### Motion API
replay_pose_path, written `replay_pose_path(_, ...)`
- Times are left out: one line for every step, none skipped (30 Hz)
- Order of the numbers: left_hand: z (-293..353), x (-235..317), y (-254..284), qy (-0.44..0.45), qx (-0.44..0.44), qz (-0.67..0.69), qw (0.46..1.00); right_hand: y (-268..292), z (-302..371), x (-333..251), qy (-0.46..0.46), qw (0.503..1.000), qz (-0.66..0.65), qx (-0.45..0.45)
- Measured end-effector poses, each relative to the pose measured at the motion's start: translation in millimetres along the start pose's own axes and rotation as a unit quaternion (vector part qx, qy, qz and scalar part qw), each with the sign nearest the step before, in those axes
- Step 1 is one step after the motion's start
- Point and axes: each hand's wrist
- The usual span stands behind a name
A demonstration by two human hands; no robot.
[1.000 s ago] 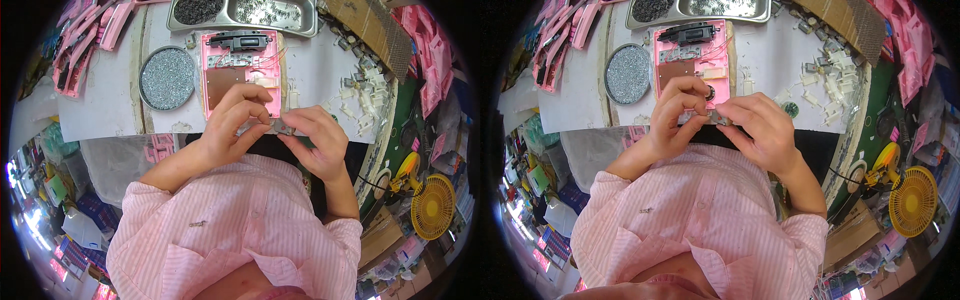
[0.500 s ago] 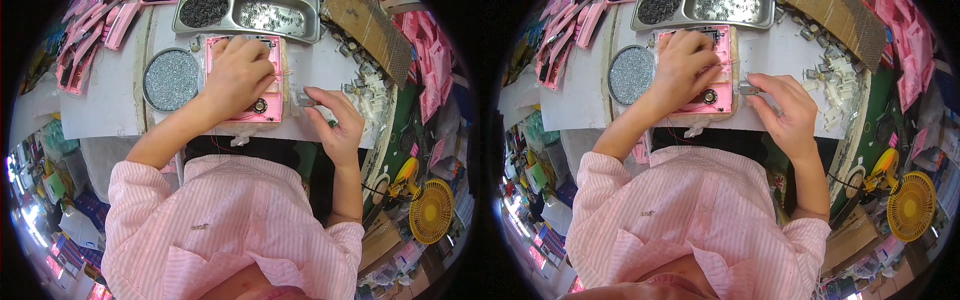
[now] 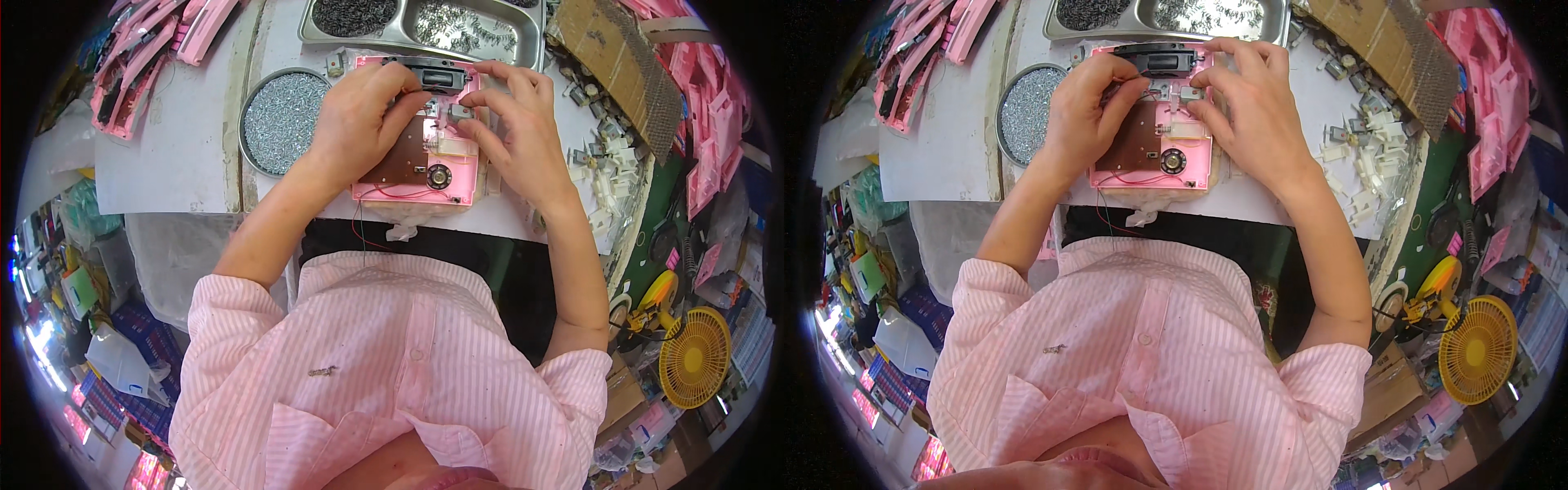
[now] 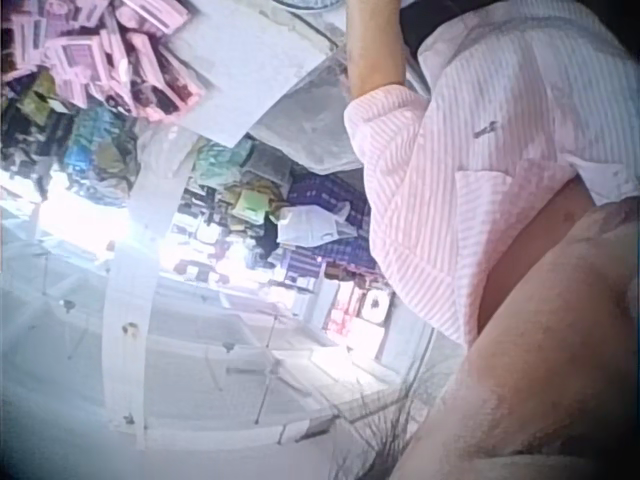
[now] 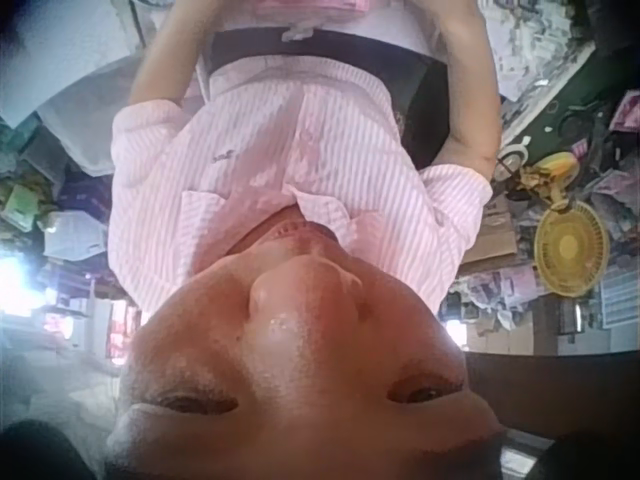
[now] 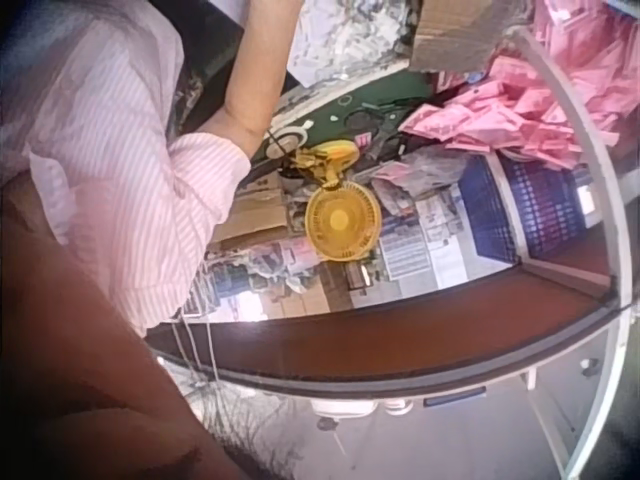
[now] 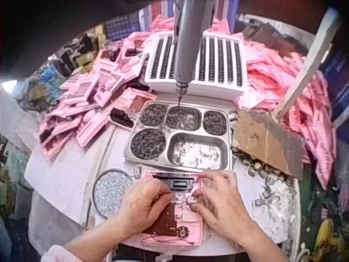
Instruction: Assembling electronic components into a pink toy housing using a soldering iron and an electric screwdriver.
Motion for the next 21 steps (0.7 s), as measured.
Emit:
replay_pose_path(-1, 1, -1, 0.026, -0.001, 0.022, 0.999, -1, -1, 0, 0.001, 1.0, 0.009, 0.002)
replay_pose_path(-2, 1, -2, 0.051, -0.002, 0.044, 0.998, -2, -1, -1, -0.003, 1.0, 0.016, 0.001)
replay_pose_path(-3, 1, -3, 0.043, 0.0, 0.055, 0.998, -3, -2, -3, -0.007, 1.0, 0.022, 0.001)
replay_pose_path(-3, 0, -3, 0.036, 0.001, 0.067, 0.997, -4, -2, -4, -0.011, 1.0, 0.029, 0.0)
replay_pose_path(-4, -1, -4, 0.028, 0.003, 0.079, 0.996, -2, -2, -4, -0.017, 0.999, 0.033, 0.002)
replay_pose_path(-4, -3, -3, 0.01, 0.006, 0.067, 0.998, -2, -4, -5, -0.02, 0.999, 0.035, 0.003)
replay_pose_path(-4, -4, -2, -0.008, 0.01, 0.055, 0.998, -1, -6, -5, -0.024, 0.999, 0.037, 0.004)
replay_pose_path(-3, -5, 0, -0.026, 0.013, 0.043, 0.999, 1, -7, -10, -0.002, 0.999, 0.046, 0.025)
replay_pose_path(-3, -7, 1, -0.055, 0.015, 0.029, 0.998, 4, -9, -18, 0.019, 0.997, 0.057, 0.045)
replay_pose_path(-4, -8, 2, -0.084, 0.016, 0.014, 0.996, 4, -10, -25, 0.04, 0.995, 0.067, 0.065)
replay_pose_path(-4, -8, 4, -0.113, 0.017, -0.002, 0.993, -4, -11, -29, 0.045, 0.994, 0.061, 0.074)
replay_pose_path(-4, -7, 5, -0.099, 0.016, 0.004, 0.995, -14, -10, -33, 0.047, 0.993, 0.06, 0.085)
replay_pose_path(-4, -4, 7, -0.087, 0.015, 0.011, 0.996, -22, -8, -34, 0.048, 0.992, 0.059, 0.097)
replay_pose_path(-4, -3, 8, -0.074, 0.013, 0.019, 0.997, -30, -8, -30, 0.05, 0.992, 0.058, 0.104)
replay_pose_path(-3, -6, 14, -0.072, -0.005, -0.019, 0.997, -32, -9, -28, 0.05, 0.992, 0.038, 0.11)
replay_pose_path(0, -12, 22, -0.07, -0.023, -0.056, 0.996, -32, -10, -26, 0.05, 0.992, 0.018, 0.116)
replay_pose_path(4, -18, 29, -0.067, -0.041, -0.093, 0.993, -31, -10, -25, 0.05, 0.991, -0.002, 0.122)
replay_pose_path(5, -22, 33, -0.085, -0.046, -0.136, 0.986, -28, -10, -24, 0.048, 0.991, -0.002, 0.126)
replay_pose_path(7, -22, 36, -0.107, -0.038, -0.172, 0.979, -27, -8, -23, 0.043, 0.99, -0.017, 0.132)
replay_pose_path(9, -18, 40, -0.13, -0.029, -0.207, 0.969, -26, -6, -22, 0.038, 0.989, -0.032, 0.137)
replay_pose_path(7, -11, 42, -0.154, -0.021, -0.239, 0.958, -24, -4, -20, 0.031, 0.988, -0.043, 0.144)
Point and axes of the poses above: each hand's wrist, its own z-axis away from the middle knuckle, its own y-axis out of the back of the hand, x = y × z, and after that the axes turned 10 degrees about x, right-handed
